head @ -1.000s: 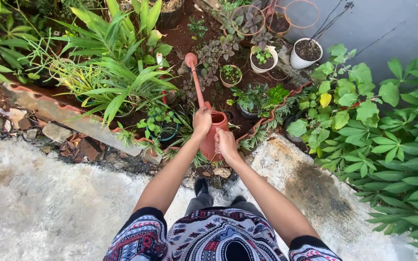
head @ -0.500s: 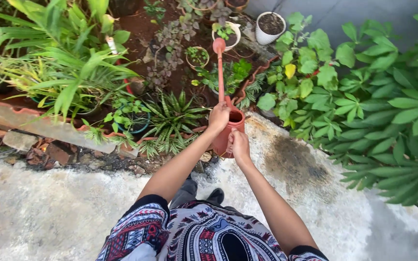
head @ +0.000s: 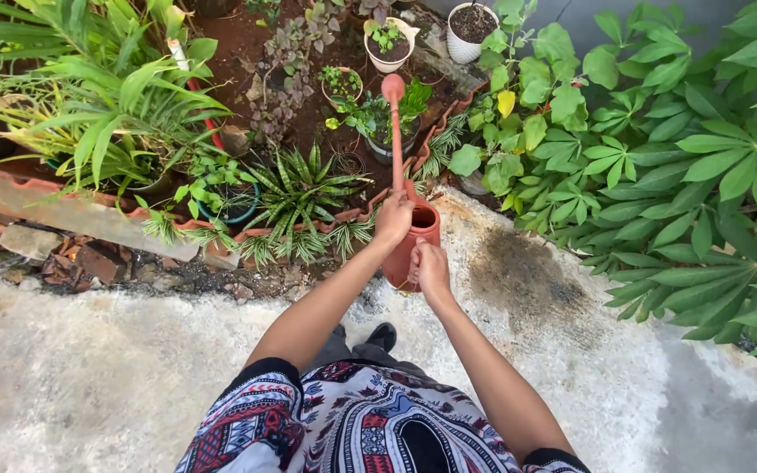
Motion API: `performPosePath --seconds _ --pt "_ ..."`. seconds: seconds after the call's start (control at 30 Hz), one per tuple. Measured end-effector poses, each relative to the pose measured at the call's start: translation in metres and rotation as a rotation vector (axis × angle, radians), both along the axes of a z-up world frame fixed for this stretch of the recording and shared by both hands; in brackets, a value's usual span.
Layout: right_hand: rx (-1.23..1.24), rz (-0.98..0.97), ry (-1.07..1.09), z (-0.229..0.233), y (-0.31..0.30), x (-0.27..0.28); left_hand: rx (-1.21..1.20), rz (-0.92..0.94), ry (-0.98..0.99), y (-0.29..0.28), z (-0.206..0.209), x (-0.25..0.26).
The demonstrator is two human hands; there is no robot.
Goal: Watering several different types of plants in pots and garden beds using a watering can.
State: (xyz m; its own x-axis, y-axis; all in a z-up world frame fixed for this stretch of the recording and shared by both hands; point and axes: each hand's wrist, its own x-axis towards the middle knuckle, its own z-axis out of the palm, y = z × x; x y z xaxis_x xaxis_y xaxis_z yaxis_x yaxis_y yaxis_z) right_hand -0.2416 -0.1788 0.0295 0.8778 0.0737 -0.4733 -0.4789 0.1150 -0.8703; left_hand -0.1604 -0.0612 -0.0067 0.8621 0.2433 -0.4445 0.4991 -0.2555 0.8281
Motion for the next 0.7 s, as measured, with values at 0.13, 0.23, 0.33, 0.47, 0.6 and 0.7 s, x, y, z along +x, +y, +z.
performPosePath --seconds 0.13,0.23,0.33,0.47,0.6,0.7 --pt "0.041 0.049 0.007 0.0 0.018 -0.017 -0.003 0.037 -0.023 0.025 0.009 -0.026" --pt "0.058 0.103 0.013 0.005 0.038 -0.028 -0.049 0.098 -0.065 0.047 0.034 -0.049" --pt "0.071 0.151 0.027 -0.001 0.065 -0.048 -0.026 0.115 -0.028 0.074 0.063 -0.084" --pt "0.08 0.188 -0.001 -0.011 0.099 -0.073 0.012 0.173 -0.008 0.112 0.05 -0.111" --pt "0.12 0.201 0.022 -0.017 0.124 -0.103 0.069 0.211 0.015 0.14 0.028 -0.138" --pt "0.144 0.165 0.083 -0.011 0.126 -0.12 0.041 0.198 0.035 0.143 0.013 -0.148"
